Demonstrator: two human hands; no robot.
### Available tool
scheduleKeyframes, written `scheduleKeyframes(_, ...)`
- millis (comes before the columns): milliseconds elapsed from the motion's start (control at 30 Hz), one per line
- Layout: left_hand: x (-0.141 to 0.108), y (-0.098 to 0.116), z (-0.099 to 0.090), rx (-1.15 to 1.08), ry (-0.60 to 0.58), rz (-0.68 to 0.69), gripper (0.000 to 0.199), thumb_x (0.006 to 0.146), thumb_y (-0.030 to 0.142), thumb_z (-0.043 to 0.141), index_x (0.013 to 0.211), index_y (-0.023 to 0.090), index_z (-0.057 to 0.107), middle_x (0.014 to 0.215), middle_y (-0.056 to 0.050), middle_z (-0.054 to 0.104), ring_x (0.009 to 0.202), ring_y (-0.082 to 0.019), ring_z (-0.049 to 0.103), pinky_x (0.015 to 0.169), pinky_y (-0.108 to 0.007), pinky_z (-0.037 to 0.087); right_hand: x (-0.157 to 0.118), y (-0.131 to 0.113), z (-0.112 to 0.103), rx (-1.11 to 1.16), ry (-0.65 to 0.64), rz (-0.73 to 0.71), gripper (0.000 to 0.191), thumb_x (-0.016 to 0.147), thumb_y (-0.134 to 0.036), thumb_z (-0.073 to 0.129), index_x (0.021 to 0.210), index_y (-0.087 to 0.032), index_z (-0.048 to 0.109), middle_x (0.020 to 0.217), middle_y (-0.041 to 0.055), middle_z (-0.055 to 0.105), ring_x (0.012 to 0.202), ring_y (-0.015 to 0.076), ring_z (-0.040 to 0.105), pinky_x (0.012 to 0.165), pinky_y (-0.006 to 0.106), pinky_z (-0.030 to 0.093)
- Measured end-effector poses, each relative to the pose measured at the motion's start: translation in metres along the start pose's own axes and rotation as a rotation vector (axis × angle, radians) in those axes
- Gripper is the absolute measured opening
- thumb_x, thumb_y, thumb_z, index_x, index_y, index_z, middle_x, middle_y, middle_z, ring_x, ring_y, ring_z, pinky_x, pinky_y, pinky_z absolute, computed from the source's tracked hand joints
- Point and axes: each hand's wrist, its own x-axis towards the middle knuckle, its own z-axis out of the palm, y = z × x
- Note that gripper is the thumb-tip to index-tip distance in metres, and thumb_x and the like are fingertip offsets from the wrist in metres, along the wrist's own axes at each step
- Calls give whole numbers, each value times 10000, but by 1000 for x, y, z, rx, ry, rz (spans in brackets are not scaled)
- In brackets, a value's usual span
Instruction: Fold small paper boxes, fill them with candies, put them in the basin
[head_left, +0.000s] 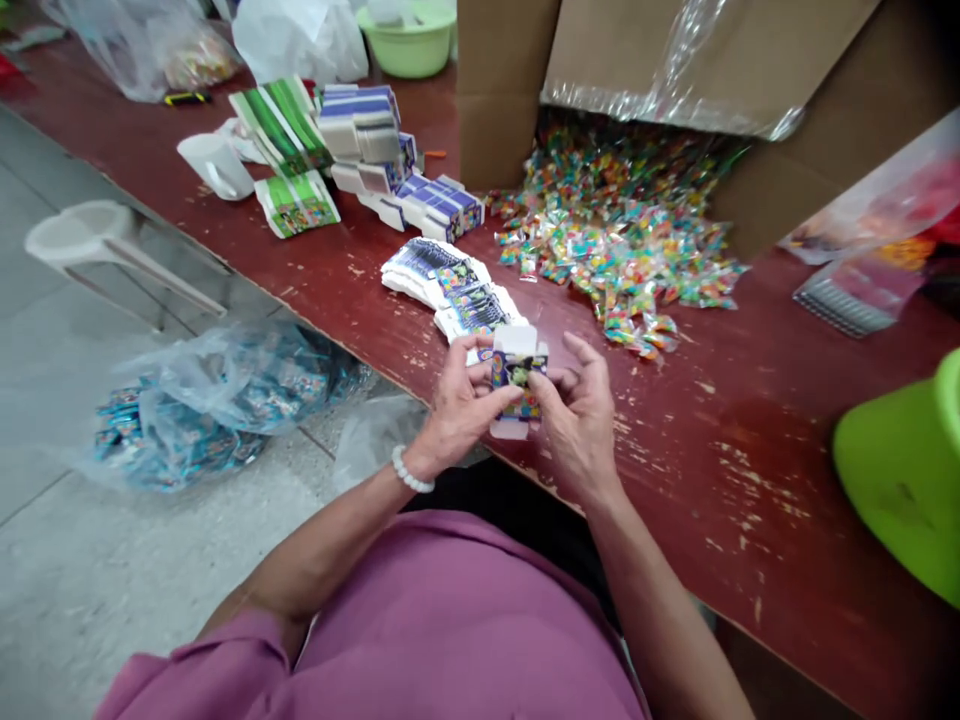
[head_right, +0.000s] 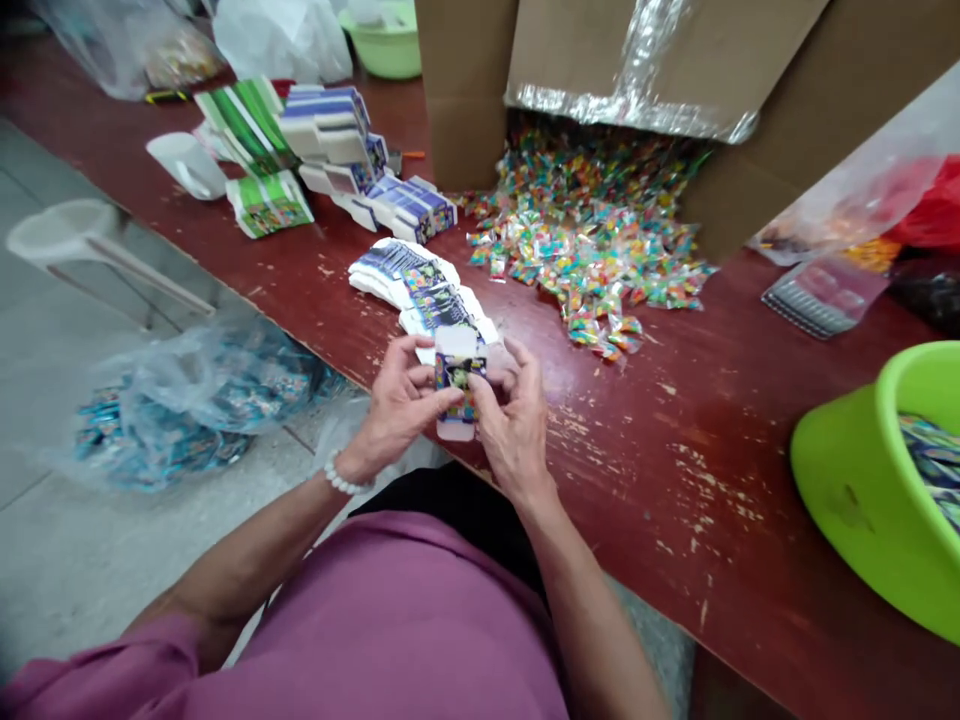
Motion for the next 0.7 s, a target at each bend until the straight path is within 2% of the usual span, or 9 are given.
scheduleKeyframes(133, 8, 19, -18, 35, 58, 191, 750, 691, 241, 821, 1295, 262, 376, 1040, -18, 698, 839, -162, 712, 762, -252, 544, 16, -7, 32, 112, -49, -154, 328, 889, -298, 634, 1210, -259, 578, 913, 2, 679, 814, 150, 651, 759, 300, 539)
scheduleKeyframes(267, 8, 27, -32, 89, 76, 327, 708, 726, 273, 812, 1292, 281, 387, 1117, -37, 697, 883, -168, 712, 757, -256, 554, 26, -10, 53, 216, -115, -207, 326, 903, -324, 626, 1223, -278, 582, 949, 4, 673, 836, 147, 645, 778, 305, 545)
scheduleKeyframes(333, 6, 29, -39, 97, 62, 319, 625, 746, 262, 798, 1257, 265, 437, 1063, -31, 712, 881, -169, 708, 743, -252, 558, 27, -11, 56, 219, -153, -202, 343, 903, -345, 627, 1236, -283, 580, 961, 6, 666, 829, 145, 633, 769, 304, 541)
scheduleKeyframes(433, 5, 33, -50, 84, -8, 216, 489, 765, 232, 777, 1186, 229, 530, 999, -28, 717, 840, -162, 699, 705, -246, 562, 28, -12, 52, 208, -220, -175, 316, 888, -347, 644, 1191, -267, 604, 907, -9, 658, 779, 131, 608, 733, 287, 523)
scheduleKeyframes(533, 5, 36, -59, 99, -94, 89, 346, 785, 220, 754, 1097, 193, 606, 928, -21, 709, 759, -131, 675, 652, -214, 541, 30, -12, 43, 182, -251, -103, 166, 862, -350, 670, 941, -204, 673, 796, -20, 648, 715, 112, 577, 698, 267, 493)
scheduleKeyframes(633, 4, 34, -60, 154, -107, 63, 264, 796, 219, 743, 1035, 169, 643, 917, -21, 700, 780, -113, 654, 684, -193, 518, 34, -9, 37, 201, -264, 15, 204, 800, -349, 730, 744, -168, 656, 708, -20, 633, 667, 104, 564, 664, 258, 476)
scheduleKeyframes(700, 1, 29, -56, 180, -76, 78, 266, 795, 224, 742, 1034, 163, 642, 934, -23, 698, 824, -117, 652, 735, -200, 516, 34, -7, 33, 279, -260, 75, 219, 746, -338, 775, 836, -176, 659, 726, -24, 643, 679, 109, 589, 677, 263, 490)
